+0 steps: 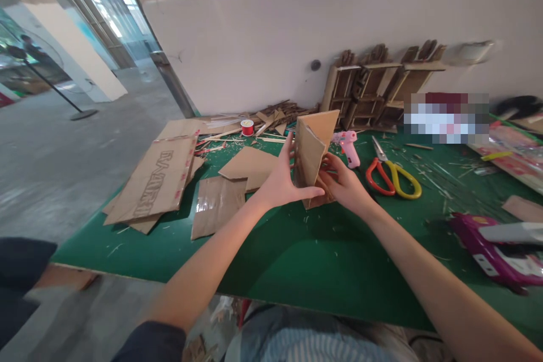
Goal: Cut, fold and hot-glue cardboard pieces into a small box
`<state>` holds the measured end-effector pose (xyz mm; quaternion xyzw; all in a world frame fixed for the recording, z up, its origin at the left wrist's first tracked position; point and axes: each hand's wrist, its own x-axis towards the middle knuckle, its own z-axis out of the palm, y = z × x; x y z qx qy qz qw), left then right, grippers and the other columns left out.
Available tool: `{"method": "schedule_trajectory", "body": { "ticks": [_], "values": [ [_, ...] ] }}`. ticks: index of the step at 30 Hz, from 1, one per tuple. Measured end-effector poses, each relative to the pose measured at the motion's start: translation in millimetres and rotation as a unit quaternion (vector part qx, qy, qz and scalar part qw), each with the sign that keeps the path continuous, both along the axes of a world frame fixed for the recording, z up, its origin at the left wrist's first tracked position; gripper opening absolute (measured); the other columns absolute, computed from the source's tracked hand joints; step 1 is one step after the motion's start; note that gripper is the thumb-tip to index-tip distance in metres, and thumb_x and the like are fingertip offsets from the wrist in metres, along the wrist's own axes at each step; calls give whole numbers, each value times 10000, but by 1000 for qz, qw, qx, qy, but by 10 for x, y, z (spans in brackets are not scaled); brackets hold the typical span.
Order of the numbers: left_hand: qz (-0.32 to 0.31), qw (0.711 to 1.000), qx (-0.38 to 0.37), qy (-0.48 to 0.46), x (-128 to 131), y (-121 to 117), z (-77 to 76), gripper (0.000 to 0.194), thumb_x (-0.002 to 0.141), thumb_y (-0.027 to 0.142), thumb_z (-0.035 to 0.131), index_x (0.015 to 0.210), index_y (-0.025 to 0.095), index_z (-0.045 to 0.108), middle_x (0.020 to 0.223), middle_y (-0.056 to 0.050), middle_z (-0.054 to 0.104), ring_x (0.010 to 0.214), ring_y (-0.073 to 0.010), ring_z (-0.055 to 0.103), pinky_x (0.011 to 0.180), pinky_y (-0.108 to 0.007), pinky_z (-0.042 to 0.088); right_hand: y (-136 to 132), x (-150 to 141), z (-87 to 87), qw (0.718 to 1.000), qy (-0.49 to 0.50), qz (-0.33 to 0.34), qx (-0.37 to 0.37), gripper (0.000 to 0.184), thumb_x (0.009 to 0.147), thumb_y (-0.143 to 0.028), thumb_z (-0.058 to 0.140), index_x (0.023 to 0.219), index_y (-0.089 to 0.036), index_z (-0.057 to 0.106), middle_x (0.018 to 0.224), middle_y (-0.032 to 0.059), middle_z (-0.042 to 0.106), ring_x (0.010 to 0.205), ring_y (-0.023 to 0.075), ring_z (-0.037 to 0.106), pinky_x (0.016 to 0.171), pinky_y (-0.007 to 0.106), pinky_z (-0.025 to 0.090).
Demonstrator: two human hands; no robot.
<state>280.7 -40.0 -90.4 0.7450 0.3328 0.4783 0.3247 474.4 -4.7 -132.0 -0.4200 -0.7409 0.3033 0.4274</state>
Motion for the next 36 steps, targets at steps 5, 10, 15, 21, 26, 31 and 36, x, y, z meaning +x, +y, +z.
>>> {"method": "schedule_trajectory", "body": {
  "ticks": [5,10,15,21,26,31,36],
  "values": [
    [-1,1000,5,7,-82,60,31,1113,749,389,734,1515,329,-72,1570,-140,195,1377,-335,352,1065,-496,419,17,16,3,999,-13,-11,29,528,887,-368,535,1366,-199,391,1267,157,590,1067,255,629,928,478,516],
    [-60,997,-39,20,-363,227,54,1051,733,420,741,1514,360,41,1597,-91,154,1439,-315,255,1127,-482,356,84,292,239,971,-36,-198,132,478,882,-360,508,1319,-181,434,1240,188,563,1129,297,567,859,465,523],
    [-74,992,-79,62,-460,291,77,1049,709,466,752,1518,355,93,1573,-108,256,1419,-334,308,1109,-510,373,369,631,243,942,-80,-320,61,700,770,-466,627,1348,-143,401,1286,236,532,1177,376,522,881,526,471],
    [-80,992,-82,61,-445,321,16,1029,727,453,742,1517,348,92,1553,-118,311,1413,-311,329,1077,-496,410,663,583,181,936,-234,-253,-72,556,789,-437,629,1207,-95,498,1101,241,652,969,342,652,765,407,494],
    [-86,991,-96,42,-449,330,-3,1017,705,455,753,1510,337,143,1558,-128,295,1391,-317,369,1051,-492,439,715,407,236,921,-278,-271,-39,276,819,-345,565,976,-119,580,992,233,666,956,382,632,789,458,467],
    [-99,987,-122,18,-442,336,0,1054,677,425,781,1506,340,135,1586,-127,221,1399,-326,352,1068,-500,421,675,334,256,920,-217,-327,27,268,836,-292,498,1043,-124,523,1071,231,618,987,350,606,806,457,473],
    [-106,988,-110,14,-435,337,0,1001,687,426,778,1483,337,177,1586,-115,223,1411,-306,334,1086,-472,406,367,377,380,945,-32,-324,35,251,829,-312,534,1042,-184,499,867,118,661,728,256,640,644,386,507]
  ]
}}
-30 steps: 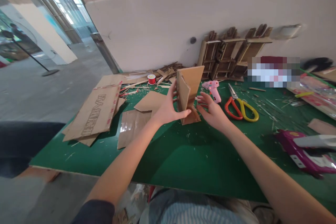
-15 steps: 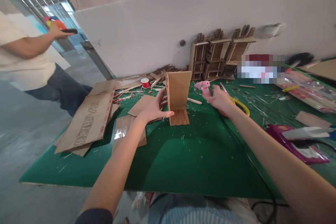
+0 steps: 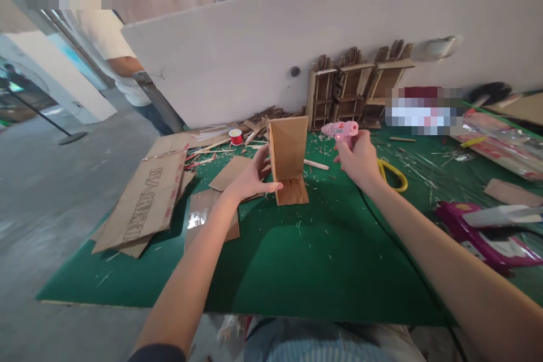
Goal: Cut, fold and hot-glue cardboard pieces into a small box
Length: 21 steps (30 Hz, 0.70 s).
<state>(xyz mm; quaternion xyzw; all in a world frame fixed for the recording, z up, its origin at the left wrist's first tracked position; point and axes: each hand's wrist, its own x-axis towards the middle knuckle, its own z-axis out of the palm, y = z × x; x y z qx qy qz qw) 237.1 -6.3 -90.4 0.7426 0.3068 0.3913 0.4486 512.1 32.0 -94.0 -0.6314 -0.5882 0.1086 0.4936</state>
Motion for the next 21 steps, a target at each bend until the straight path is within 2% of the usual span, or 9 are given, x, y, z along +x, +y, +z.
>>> {"method": "schedule_trajectory", "body": {
  "ticks": [3,6,9,12,16,21],
  "values": [
    [8,1000,-4,10,1,-6,-1,1006,682,484,765,1476,323,170,1552,-139,295,1383,-321,379,1042,-476,447,-353,71,84,999,38,27,-11,298,824,-448,581,989,-203,547,752,74,659,590,223,621,535,349,487],
    [21,999,-12,25,-8,-2,-16,1008,662,527,763,1466,310,196,1510,-156,362,1355,-331,416,1013,-484,464,-694,128,113,989,30,111,-96,338,820,-542,573,797,-206,603,528,24,566,471,201,564,451,324,440],
    [28,999,-19,42,-21,13,-44,987,655,523,771,1454,300,236,1469,-162,418,1324,-332,454,1000,-493,470,-872,98,92,969,-17,196,-147,395,822,-561,574,624,-221,538,460,-3,491,435,168,512,418,295,385],
    [29,998,-21,43,-30,31,-72,1000,651,524,777,1457,304,227,1480,-165,405,1320,-330,459,995,-491,473,-842,-56,68,948,-70,251,-184,431,840,-529,561,557,-225,450,480,-8,487,434,140,479,413,276,349],
    [29,999,-20,35,-48,63,-106,1005,632,518,799,1444,290,253,1494,-171,387,1337,-342,436,995,-487,468,-666,-308,45,929,-100,306,-185,299,877,-412,507,660,-207,513,634,15,587,552,149,530,502,275,396],
    [12,999,-45,-1,-86,121,-179,1020,563,465,862,1405,231,335,1342,-181,545,1228,-345,538,971,-480,469,-572,-457,-19,917,-133,328,-186,322,889,-412,465,644,-204,445,609,7,536,542,136,489,513,265,351]
  ]
}}
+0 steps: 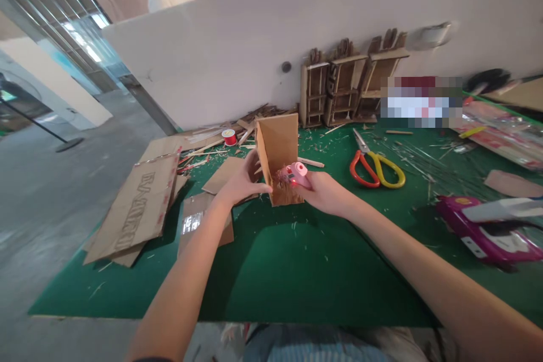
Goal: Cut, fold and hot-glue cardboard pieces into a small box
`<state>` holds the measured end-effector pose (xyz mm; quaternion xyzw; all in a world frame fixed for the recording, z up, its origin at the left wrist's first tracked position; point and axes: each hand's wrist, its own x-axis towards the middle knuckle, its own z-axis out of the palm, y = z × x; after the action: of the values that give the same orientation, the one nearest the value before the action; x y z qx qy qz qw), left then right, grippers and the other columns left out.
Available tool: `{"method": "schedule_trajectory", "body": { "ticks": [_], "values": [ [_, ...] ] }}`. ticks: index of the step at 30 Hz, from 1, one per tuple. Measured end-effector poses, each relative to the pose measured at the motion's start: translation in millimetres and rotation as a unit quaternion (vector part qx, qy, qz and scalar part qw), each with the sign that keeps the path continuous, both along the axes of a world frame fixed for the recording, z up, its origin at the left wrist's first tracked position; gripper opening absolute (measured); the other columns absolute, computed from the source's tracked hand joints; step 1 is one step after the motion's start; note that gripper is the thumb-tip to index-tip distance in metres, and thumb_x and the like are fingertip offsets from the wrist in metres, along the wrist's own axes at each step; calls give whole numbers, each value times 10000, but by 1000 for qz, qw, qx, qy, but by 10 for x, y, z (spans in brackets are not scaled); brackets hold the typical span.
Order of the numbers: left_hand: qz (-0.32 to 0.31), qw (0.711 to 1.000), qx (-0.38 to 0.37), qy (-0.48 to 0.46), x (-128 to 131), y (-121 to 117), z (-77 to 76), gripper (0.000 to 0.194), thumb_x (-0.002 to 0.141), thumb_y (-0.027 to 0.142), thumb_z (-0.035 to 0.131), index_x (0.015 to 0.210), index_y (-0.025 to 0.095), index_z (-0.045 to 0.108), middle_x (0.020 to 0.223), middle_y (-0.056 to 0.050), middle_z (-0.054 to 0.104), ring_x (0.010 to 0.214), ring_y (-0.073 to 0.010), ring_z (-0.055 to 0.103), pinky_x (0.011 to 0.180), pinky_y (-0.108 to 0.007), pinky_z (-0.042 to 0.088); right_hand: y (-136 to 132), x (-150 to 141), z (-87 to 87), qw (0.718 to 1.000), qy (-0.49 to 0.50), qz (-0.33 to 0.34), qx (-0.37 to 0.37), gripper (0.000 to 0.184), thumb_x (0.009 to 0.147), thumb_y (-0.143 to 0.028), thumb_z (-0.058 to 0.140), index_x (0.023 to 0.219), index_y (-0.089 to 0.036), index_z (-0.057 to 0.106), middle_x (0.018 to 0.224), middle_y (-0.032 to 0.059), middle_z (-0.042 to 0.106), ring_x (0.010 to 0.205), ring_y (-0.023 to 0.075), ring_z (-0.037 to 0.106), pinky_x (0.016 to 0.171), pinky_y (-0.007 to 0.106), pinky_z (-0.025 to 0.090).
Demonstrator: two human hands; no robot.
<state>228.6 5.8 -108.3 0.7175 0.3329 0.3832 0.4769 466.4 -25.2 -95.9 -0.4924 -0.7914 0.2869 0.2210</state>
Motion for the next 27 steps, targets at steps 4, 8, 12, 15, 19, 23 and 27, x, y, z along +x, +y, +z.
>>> {"method": "schedule_trajectory", "body": {
  "ticks": [4,8,12,15,19,23,27],
  "values": [
    [-3,999,-20,-34,-5,21,-42,1019,555,405,882,1398,226,339,1326,-187,558,1176,-331,576,954,-470,478,17,-46,-44,1000,-12,1,4,271,901,-369,445,688,-203,443,632,16,550,568,142,510,516,255,337],
    [-8,998,-25,-54,9,25,-47,1061,532,386,895,1411,245,316,1412,-196,485,1213,-341,548,951,-467,483,34,-89,-32,999,-30,-3,10,294,913,-364,436,666,-204,420,624,33,554,567,145,518,518,253,335],
    [-7,997,-30,-69,18,30,-49,1077,525,362,901,1416,252,306,1447,-198,444,1216,-341,545,961,-475,479,43,-129,10,998,-58,-9,1,325,920,-358,436,635,-202,426,613,50,562,557,146,520,515,253,331],
    [-8,997,-28,-70,20,31,-52,1073,529,354,900,1417,261,306,1464,-194,425,1215,-340,545,967,-481,475,47,-150,20,998,-68,-15,-4,323,921,-354,439,640,-196,451,621,58,577,561,151,530,520,252,336],
    [-8,998,-16,-64,22,32,-51,1091,525,390,897,1429,270,297,1497,-194,380,1270,-358,496,981,-481,467,28,-155,21,998,-62,-7,-3,304,923,-335,428,663,-189,484,620,56,585,571,156,548,534,250,350],
    [-12,998,2,-56,25,35,-48,1097,537,430,885,1441,285,279,1537,-181,320,1331,-365,431,1012,-485,445,-11,-144,48,998,-66,-6,9,309,908,-345,445,642,-191,473,612,55,576,565,156,541,524,250,343],
    [-10,999,5,-51,24,31,-48,1113,545,451,875,1454,295,253,1532,-177,330,1334,-359,431,1026,-493,433,0,-147,62,998,-56,-2,2,330,909,-366,440,628,-194,452,607,43,572,556,147,532,508,245,330]
  ]
}}
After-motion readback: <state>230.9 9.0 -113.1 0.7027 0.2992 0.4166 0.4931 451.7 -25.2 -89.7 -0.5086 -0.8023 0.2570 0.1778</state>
